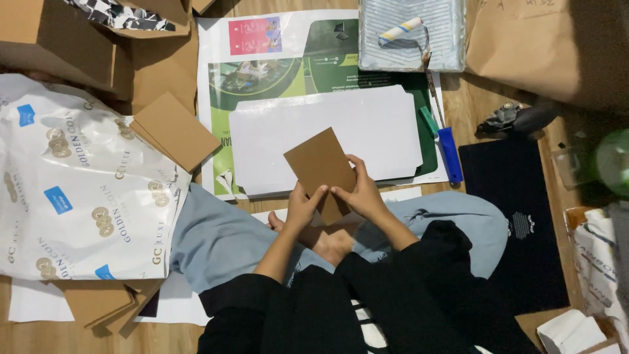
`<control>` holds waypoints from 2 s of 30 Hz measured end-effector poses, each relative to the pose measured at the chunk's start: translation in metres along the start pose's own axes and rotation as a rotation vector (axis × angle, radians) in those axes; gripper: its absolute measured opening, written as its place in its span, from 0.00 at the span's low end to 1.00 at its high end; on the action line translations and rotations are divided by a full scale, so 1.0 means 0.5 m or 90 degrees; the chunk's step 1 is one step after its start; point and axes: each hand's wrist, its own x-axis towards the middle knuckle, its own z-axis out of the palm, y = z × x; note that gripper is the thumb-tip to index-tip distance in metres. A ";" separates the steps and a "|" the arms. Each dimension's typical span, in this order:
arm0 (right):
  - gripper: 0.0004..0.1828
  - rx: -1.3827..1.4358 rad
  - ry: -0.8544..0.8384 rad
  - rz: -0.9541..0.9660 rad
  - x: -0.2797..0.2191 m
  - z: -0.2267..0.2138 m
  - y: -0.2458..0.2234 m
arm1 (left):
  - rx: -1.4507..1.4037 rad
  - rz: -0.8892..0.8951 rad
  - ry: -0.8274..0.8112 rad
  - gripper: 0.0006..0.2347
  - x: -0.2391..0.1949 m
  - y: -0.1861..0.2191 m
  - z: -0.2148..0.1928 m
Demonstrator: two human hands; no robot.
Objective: Applying a white coating or adhesive to a board using a roller and then mounting cardboard pieces onto it.
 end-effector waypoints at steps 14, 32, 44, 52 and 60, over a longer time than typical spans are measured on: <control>0.47 0.073 0.359 -0.060 0.148 -0.207 0.199 | 0.410 0.384 0.171 0.11 0.135 0.009 0.052; 0.40 -0.054 0.216 0.086 0.228 -0.212 0.170 | 0.668 0.290 0.105 0.16 0.197 -0.018 0.193; 0.37 -0.061 0.201 0.111 0.232 -0.210 0.172 | 0.691 0.289 0.119 0.15 0.214 -0.039 0.236; 0.39 -0.055 0.204 0.076 0.235 -0.208 0.179 | 0.688 0.282 0.122 0.15 0.216 -0.039 0.236; 0.39 -0.049 0.198 0.096 0.234 -0.206 0.174 | 0.688 0.275 0.115 0.17 0.218 -0.044 0.236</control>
